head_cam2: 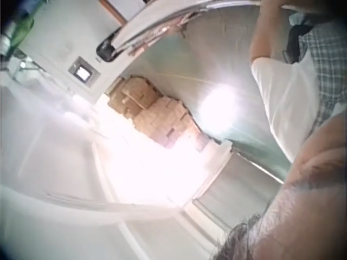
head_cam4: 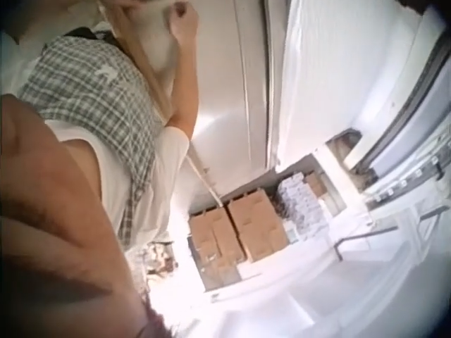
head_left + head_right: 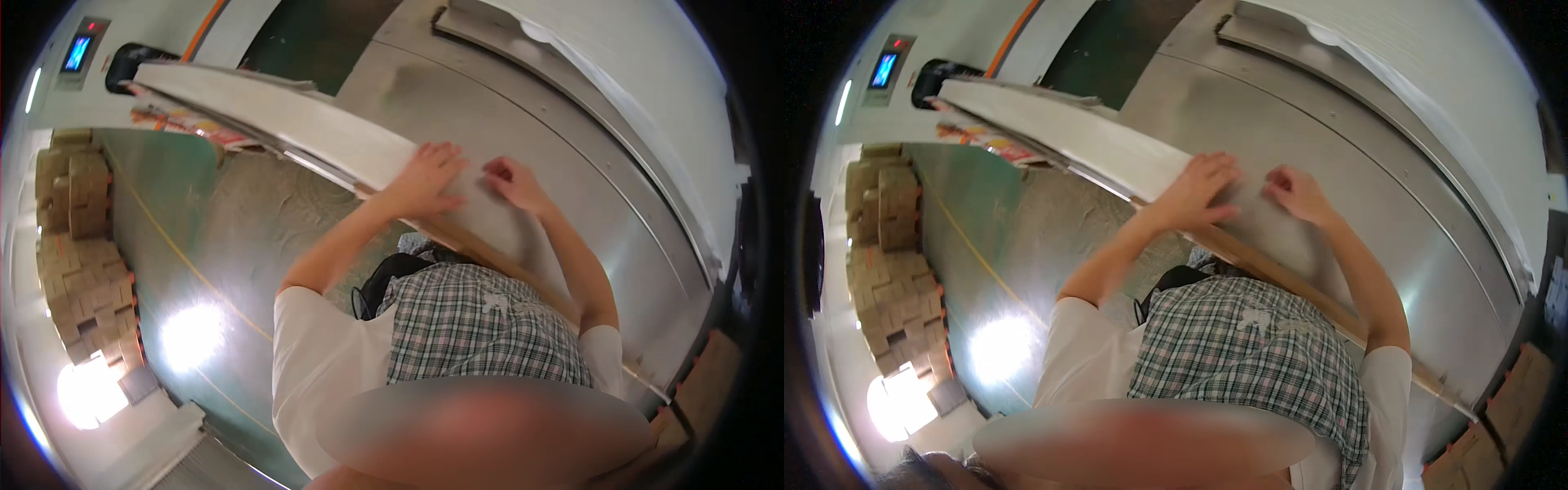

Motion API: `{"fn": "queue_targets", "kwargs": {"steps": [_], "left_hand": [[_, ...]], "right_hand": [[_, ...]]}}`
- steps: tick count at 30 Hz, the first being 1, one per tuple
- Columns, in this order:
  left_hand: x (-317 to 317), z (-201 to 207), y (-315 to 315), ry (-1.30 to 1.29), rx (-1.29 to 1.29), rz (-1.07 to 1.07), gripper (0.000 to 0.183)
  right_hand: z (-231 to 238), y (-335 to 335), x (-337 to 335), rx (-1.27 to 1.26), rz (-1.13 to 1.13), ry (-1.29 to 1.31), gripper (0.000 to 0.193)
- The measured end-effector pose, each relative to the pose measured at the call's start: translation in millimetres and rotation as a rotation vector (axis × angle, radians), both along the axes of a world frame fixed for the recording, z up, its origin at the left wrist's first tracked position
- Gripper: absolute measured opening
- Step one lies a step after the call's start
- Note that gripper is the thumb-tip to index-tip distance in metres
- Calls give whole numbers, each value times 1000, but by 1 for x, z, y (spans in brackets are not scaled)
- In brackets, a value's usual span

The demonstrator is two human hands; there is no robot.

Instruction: The person is taking batches of white paper sheets from a large stack, aligning them, and placing them onto a processing machine.

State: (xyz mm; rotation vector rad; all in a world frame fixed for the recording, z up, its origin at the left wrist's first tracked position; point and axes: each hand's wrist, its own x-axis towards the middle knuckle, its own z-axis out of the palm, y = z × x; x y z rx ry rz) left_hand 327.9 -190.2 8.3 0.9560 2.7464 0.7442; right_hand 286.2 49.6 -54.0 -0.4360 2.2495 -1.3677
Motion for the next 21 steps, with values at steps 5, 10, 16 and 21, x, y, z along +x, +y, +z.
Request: {"fn": "queue_targets", "kwargs": {"steps": [5,10,16,21], "left_hand": [[-86,-10,1,-46,253,274,37],[-194,-31,19,-154,600,496,23],[-338,-64,31,28,856,798,21],[-424,-99,32,40,1043,909,18]], "right_hand": [[-47,138,-25,419,-473,533,19],[-47,153,2,626,-655,676,12],[-41,148,0,581,-673,679,11],[-34,146,0,587,-684,658,10]]}}
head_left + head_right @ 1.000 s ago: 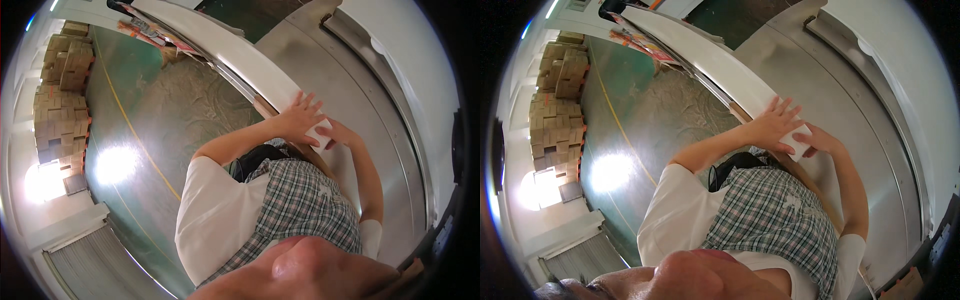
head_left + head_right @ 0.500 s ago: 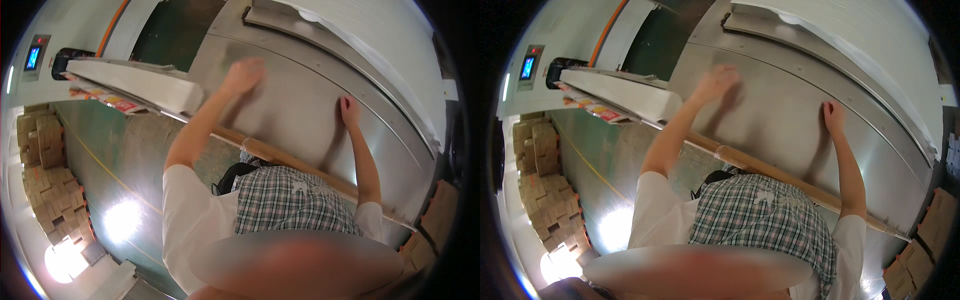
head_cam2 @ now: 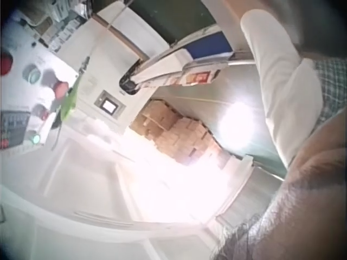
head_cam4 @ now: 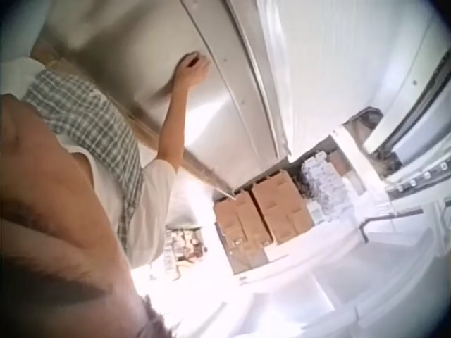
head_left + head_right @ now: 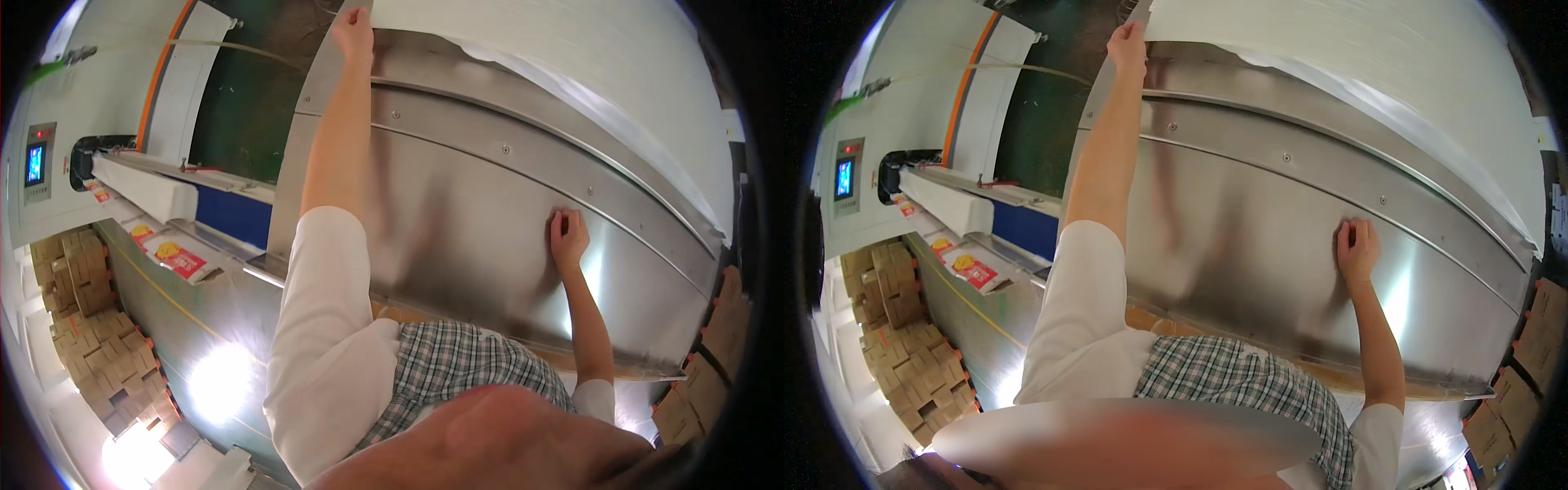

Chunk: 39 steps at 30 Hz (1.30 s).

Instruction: The person is taking batches of white paper sheets from a large stack, aligning them, and placing them onto a processing machine.

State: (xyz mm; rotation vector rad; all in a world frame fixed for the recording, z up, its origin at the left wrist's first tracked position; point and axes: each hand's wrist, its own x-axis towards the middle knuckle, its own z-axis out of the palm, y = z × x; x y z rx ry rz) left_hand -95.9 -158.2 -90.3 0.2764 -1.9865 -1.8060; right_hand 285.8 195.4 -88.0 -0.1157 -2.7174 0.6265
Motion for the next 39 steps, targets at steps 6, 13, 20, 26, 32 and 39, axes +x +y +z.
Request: {"fn": "queue_targets", "kwargs": {"steps": [6,13,20,26,32,39], "left_hand": [[-58,-28,-1,84,229,-42,21],[-47,-20,-7,58,185,-180,20],[-9,0,-16,-168,236,-316,20],[5,21,-17,-204,-73,-401,26],[-17,83,40,-346,-1170,-862,66],[18,80,156,-267,-1318,-1104,104]], "right_hand": [[4,-5,-6,-24,-20,-60,11],[6,-5,-8,-25,-2,-32,11],[7,-7,-8,-28,5,-23,10],[7,-1,-5,6,-9,4,10],[6,-4,-5,-4,-5,9,11],[1,-6,-3,-16,-25,-16,11]]}}
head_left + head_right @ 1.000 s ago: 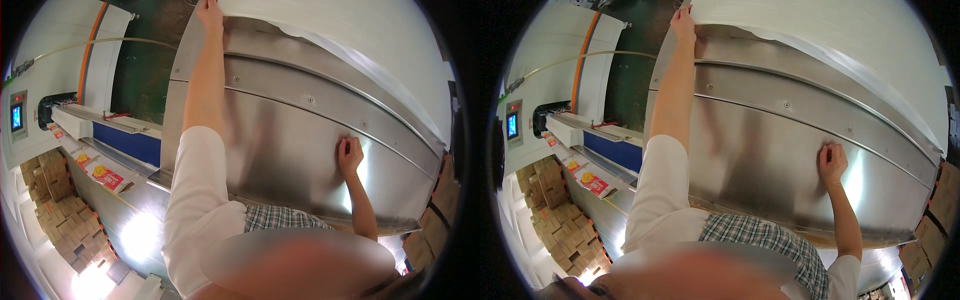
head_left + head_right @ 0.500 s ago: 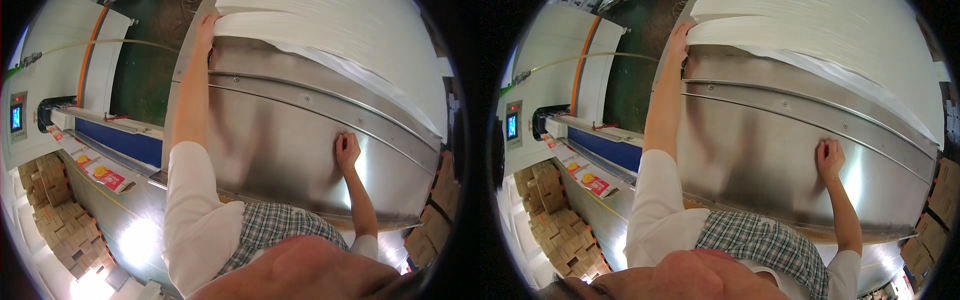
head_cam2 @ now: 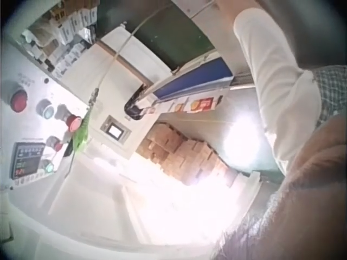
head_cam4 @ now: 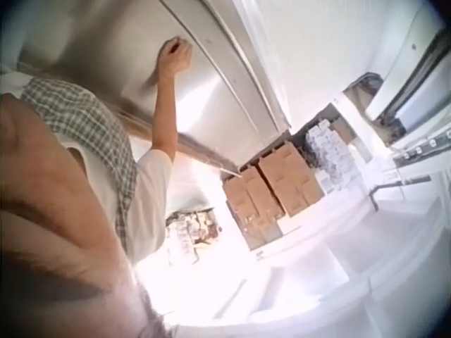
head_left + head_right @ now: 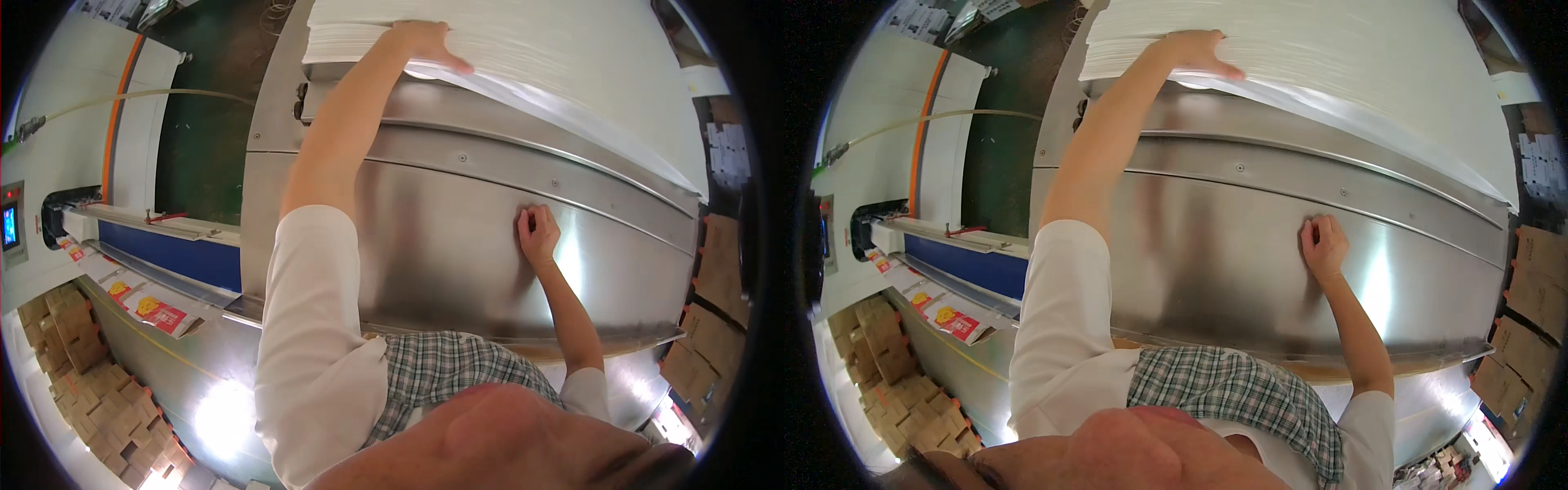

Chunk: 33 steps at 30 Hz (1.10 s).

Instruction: The person is taking batches of white paper sheets from a large stack, aligning them, and placing them onto a processing machine.

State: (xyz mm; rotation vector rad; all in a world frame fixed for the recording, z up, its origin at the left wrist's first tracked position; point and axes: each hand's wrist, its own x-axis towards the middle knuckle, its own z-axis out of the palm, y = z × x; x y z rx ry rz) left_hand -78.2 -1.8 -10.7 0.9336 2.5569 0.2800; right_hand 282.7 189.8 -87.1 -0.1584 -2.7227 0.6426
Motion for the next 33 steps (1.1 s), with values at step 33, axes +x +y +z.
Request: {"fn": "queue_targets", "kwargs": {"steps": [33], "left_hand": [[89,26,69,131,-769,474,103]], "right_hand": [[86,351,-166,369,29,-571,66]]}}
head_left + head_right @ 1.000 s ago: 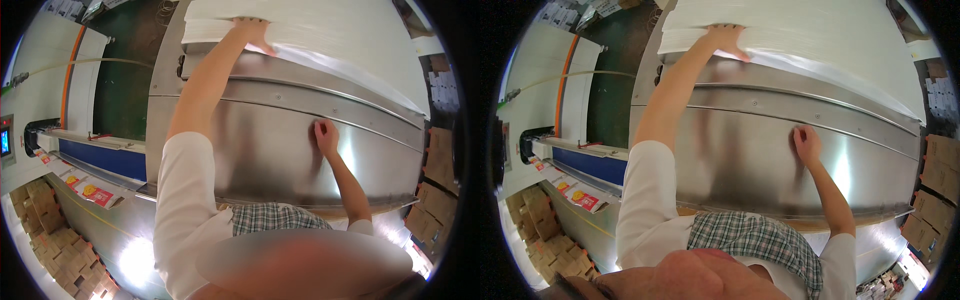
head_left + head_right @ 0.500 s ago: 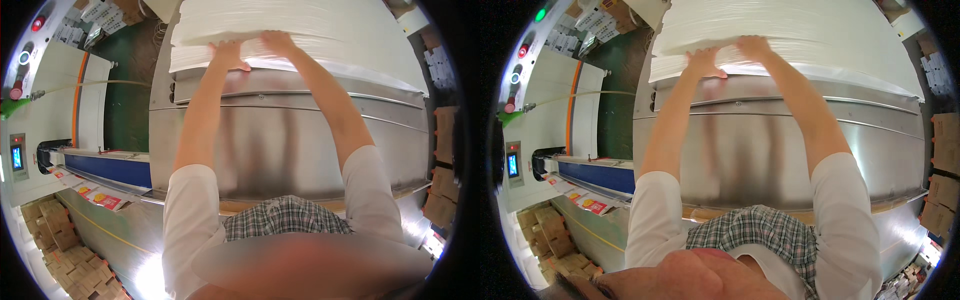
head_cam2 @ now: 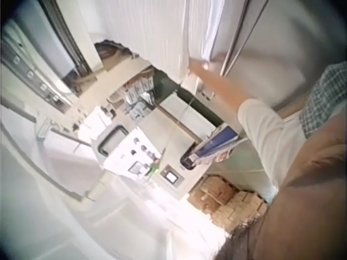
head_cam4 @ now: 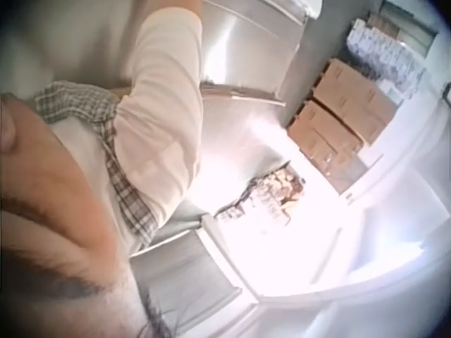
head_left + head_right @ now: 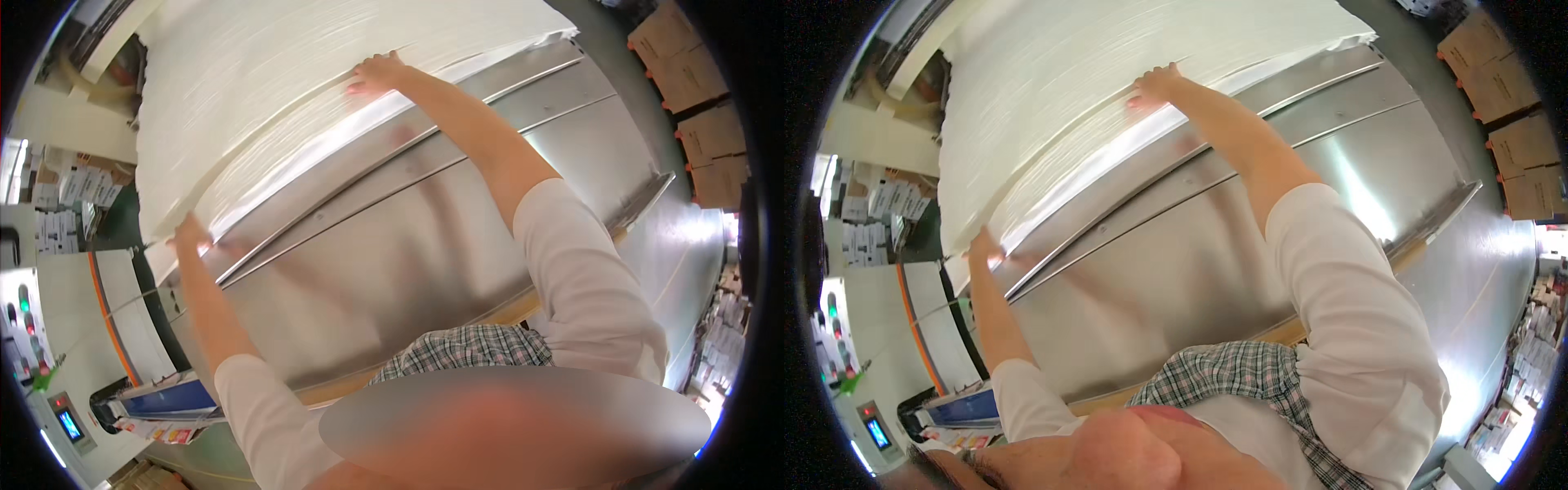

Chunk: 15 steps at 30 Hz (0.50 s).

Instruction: The person is taking batches of white paper sheets from a large stack, aligning them, and placing them onto a processing machine.

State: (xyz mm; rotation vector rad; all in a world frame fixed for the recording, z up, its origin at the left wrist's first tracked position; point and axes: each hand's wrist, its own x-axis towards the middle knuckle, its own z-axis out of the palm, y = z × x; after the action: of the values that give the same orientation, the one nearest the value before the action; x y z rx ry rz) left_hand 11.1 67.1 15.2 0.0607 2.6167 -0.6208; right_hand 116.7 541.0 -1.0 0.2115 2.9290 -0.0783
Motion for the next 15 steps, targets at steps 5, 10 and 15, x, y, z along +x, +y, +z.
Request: {"fn": "queue_targets", "kwargs": {"steps": [5,10,15], "left_hand": [[-8,-15,-8,17,-48,89,101],[-9,-20,-16,31,-19,109,103],[-39,-42,-76,52,48,-61,103]], "right_hand": [[2,115,19,-56,54,-151,81],[21,266,56,-197,153,-392,96],[11,389,93,177,281,-172,88]]}}
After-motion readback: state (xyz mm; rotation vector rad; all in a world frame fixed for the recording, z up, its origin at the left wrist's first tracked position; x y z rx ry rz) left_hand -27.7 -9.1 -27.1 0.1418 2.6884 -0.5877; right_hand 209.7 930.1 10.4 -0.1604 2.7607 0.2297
